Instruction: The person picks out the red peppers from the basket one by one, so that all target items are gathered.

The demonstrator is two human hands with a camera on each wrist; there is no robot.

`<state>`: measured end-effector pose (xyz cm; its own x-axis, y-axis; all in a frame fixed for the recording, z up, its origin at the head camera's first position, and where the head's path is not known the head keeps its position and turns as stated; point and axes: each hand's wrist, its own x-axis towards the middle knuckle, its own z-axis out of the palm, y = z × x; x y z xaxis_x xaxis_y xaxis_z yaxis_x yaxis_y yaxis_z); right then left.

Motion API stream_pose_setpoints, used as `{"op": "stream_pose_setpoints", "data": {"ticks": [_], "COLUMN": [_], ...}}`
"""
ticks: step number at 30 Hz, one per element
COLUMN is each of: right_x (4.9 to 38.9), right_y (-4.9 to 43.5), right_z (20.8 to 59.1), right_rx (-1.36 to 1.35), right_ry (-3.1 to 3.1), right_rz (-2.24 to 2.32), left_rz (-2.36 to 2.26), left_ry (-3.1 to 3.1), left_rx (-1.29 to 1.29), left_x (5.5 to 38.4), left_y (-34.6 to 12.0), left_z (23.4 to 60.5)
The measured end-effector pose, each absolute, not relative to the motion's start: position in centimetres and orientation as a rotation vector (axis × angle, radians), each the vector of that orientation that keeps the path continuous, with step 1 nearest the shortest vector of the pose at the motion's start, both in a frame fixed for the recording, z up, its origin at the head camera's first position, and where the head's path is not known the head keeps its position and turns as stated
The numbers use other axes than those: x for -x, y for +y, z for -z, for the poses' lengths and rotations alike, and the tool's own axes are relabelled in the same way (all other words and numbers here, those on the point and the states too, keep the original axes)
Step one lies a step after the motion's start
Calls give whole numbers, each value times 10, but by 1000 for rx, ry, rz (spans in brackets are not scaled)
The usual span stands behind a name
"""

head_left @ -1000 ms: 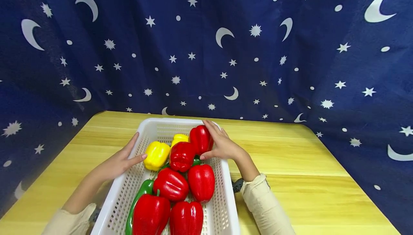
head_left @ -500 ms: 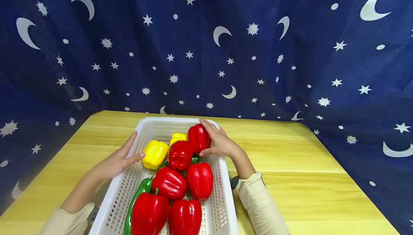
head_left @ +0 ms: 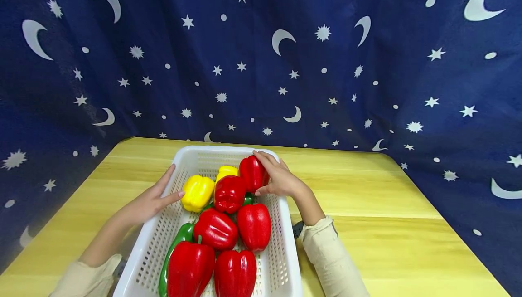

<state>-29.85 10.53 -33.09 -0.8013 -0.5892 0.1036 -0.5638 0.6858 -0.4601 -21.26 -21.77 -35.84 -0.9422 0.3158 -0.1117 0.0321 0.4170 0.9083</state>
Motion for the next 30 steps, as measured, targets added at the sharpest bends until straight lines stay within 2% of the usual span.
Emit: {"op": "stream_pose_setpoints", "data": {"ticks": [30], "right_x": [298], "right_y": [110], "right_z": [330], "right_rx": [1043], "right_ry": [2905], "right_rz": [749], "left_rz": [-1471], "left_ry": [2446], "left_rx": [-379], "left_x": [211], "left_y": [-222], "left_z": [357]}}
